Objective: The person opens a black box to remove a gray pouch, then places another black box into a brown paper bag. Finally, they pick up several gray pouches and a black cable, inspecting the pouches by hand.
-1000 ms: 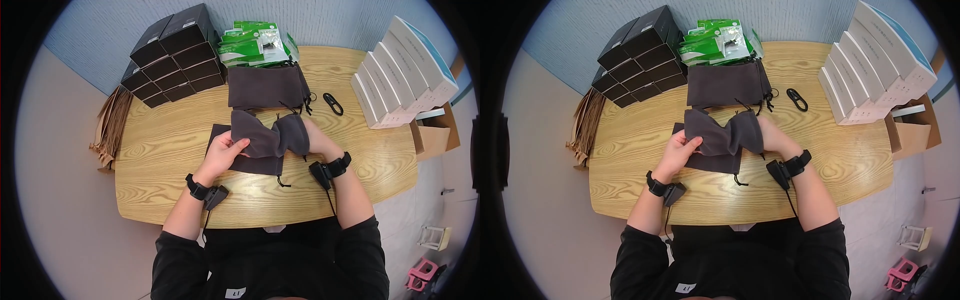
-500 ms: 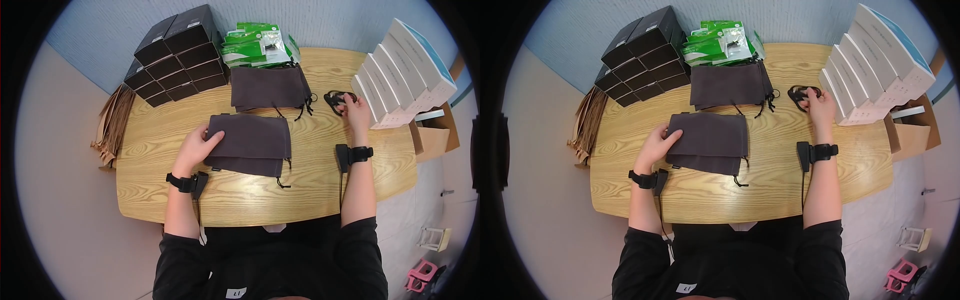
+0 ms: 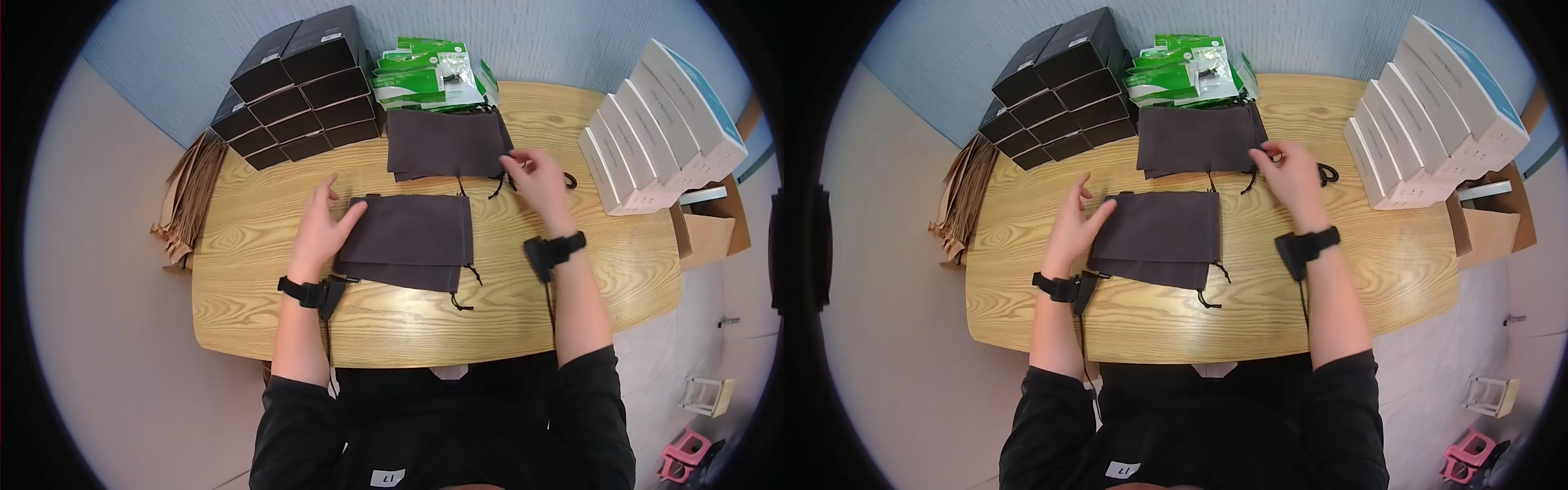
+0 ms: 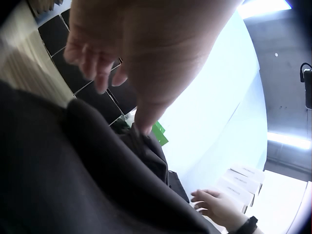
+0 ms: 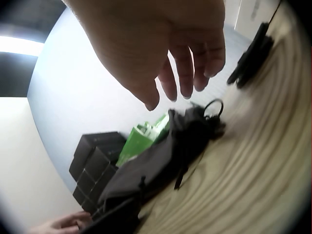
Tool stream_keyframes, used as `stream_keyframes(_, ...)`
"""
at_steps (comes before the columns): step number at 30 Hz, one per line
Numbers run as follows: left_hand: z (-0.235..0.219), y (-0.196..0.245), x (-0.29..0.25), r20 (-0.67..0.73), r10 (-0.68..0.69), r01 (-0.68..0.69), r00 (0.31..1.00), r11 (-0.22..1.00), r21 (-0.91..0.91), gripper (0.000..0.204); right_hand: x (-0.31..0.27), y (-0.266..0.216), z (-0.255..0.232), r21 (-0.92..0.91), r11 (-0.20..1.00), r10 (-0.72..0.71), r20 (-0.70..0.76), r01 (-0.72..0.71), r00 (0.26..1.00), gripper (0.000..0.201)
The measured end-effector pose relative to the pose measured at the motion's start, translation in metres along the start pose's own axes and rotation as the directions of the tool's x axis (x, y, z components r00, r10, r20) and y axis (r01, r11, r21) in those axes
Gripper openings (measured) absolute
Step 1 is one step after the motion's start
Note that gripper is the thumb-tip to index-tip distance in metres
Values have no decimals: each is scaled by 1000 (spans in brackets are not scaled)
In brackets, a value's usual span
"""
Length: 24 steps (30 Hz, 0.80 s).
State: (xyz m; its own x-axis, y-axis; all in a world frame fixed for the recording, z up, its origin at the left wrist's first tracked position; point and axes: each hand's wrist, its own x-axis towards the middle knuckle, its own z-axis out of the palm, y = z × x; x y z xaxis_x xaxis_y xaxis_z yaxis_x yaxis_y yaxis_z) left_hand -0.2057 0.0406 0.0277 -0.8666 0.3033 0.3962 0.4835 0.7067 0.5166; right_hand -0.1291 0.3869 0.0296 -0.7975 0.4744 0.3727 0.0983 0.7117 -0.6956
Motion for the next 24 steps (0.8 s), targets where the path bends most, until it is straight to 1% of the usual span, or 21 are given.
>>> stream_keyframes(1,-1,4,4,36,-66,72,997,977,-198,39,2,0,15,38,999,-27,21,26,999,25)
stream_keyframes(2,-1,7,6,84,-122,145,989,911,-386,35,5,-1,23,76,996,-56,39,53,998,24)
stream_keyframes(3,0,9,6,78,-121,142,990,912,-386,35,8,-2,26,78,995,-61,37,58,997,24)
stream_keyframes(5,3,16,3,231,-115,232,966,784,-577,21,11,-3,32,73,997,-10,72,4,997,21)
stream_keyframes(6,5,19,1,228,-119,232,966,783,-577,21,13,-4,33,74,997,-13,75,8,997,21)
stream_keyframes(8,8,27,-1,320,-78,274,944,724,-633,16,14,-3,34,217,968,112,60,-122,992,22)
stream_keyframes(9,9,30,-2,361,-67,302,930,701,-646,15,17,-2,32,216,969,110,61,-121,992,22)
stream_keyframes(10,10,30,-3,361,-68,302,930,700,-647,15,20,0,29,489,821,217,212,-295,953,23)
stream_keyframes(11,11,30,-3,395,-35,307,918,692,-653,15,22,1,26,679,570,263,382,-463,886,26)
stream_keyframes(12,11,30,-4,428,0,313,904,683,-660,15,19,-14,18,677,572,264,382,-463,886,26)
stream_keyframes(13,11,31,-5,427,2,312,904,682,-662,15,11,-31,11,774,409,181,450,-484,874,27)
stream_keyframes(14,10,32,-6,404,14,305,915,633,-712,15,2,-50,5,833,230,85,499,-504,863,28)
stream_keyframes(15,10,33,-7,379,24,296,925,581,-758,14,-9,-67,3,823,342,5,481,-454,876,26)
stream_keyframes(16,9,37,-9,380,27,296,925,580,-759,14,-21,-81,5,805,446,-75,469,-391,880,23)
stream_keyframes(18,10,49,-14,278,64,220,958,453,-864,13,-44,-91,24,734,591,-231,551,-334,802,17)
stream_keyframes(19,13,54,-17,281,68,221,957,454,-863,13,-54,-90,35,718,630,-265,557,-296,787,15)
stream_keyframes(20,16,59,-20,299,14,257,954,471,-844,14,-63,-91,42,701,665,-299,566,-257,768,13)
stream_keyframes(21,18,61,-22,313,-43,294,949,485,-824,14,-69,-94,46,729,609,-317,586,-313,746,11)
stream_keyframes(22,18,59,-22,315,-46,297,948,486,-822,14,-71,-92,49,729,607,-317,587,-317,745,11)
stream_keyframes(24,19,56,-20,390,-6,330,921,542,-773,14,-73,-88,54,678,553,-199,671,-483,714,10)
